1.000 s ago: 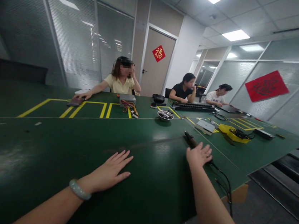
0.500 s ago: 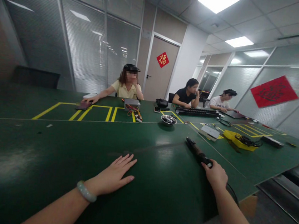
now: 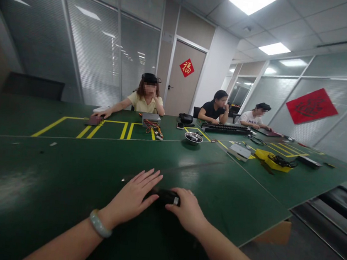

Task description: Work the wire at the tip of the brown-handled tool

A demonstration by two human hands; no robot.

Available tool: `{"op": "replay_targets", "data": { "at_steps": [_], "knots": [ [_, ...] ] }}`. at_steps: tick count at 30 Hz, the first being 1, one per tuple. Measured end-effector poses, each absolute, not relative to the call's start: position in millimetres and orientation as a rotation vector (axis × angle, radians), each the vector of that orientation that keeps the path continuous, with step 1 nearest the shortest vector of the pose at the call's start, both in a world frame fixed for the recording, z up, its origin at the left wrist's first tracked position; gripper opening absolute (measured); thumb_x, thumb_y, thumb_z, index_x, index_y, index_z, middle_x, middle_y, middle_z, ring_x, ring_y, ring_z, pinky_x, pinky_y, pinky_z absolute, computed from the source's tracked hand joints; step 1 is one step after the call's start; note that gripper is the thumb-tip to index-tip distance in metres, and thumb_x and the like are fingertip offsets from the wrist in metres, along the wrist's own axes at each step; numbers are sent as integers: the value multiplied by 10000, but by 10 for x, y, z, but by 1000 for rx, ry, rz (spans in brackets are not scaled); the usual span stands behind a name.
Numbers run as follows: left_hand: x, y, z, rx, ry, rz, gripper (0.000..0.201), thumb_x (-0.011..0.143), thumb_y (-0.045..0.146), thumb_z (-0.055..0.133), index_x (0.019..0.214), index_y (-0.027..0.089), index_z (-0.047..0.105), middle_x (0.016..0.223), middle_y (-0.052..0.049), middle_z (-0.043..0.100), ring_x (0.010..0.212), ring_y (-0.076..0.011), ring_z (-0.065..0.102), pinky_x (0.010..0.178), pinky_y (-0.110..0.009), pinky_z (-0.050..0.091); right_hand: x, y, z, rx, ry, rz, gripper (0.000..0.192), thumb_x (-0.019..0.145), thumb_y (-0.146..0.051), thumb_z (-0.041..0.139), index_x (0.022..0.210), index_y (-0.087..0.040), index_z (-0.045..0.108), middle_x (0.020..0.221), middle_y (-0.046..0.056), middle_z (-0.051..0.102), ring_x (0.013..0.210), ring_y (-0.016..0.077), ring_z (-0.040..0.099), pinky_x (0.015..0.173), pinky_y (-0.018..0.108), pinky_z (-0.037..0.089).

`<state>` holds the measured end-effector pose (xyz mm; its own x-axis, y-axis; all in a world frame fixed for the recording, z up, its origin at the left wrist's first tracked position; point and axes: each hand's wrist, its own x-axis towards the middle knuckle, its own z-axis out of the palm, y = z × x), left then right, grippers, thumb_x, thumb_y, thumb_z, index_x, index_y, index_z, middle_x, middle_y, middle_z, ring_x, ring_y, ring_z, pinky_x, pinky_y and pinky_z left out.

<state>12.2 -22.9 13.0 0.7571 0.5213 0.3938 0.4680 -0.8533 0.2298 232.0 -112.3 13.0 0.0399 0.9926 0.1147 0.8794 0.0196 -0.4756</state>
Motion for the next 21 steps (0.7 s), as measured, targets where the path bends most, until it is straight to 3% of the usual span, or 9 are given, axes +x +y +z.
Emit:
{"op": "replay_targets", "data": {
  "at_steps": [6, 12, 21],
  "knots": [
    [31, -123, 51, 2786, 986, 767, 480, 984, 424, 225, 1380, 249, 433, 1394, -38, 486, 1258, -209, 467, 1058, -397, 367, 1529, -485, 92, -1703, -2220, 295, 497, 757, -265, 666, 1232, -156, 567, 1214, 124, 597, 1124, 277, 528, 1016, 414, 341],
    [-100, 65, -12, 2685, 1298, 746, 519, 985, 444, 179, 1362, 219, 457, 1291, -78, 577, 1106, -215, 584, 915, -366, 474, 1261, -36, -55, -1724, -2269, 264, 550, 822, -192, 531, 1350, -55, 462, 1242, 211, 536, 1136, 307, 512, 1014, 440, 349],
    [-56, 71, -37, 2717, 1333, 709, 520, 966, 509, 230, 1381, 263, 423, 1319, -58, 553, 1149, -234, 550, 886, -382, 462, 1784, -265, 407, -1706, -2396, 401, 754, 724, -561, 674, 1341, -178, 469, 1214, 138, 534, 1123, 310, 509, 988, 416, 375]
  ]
}}
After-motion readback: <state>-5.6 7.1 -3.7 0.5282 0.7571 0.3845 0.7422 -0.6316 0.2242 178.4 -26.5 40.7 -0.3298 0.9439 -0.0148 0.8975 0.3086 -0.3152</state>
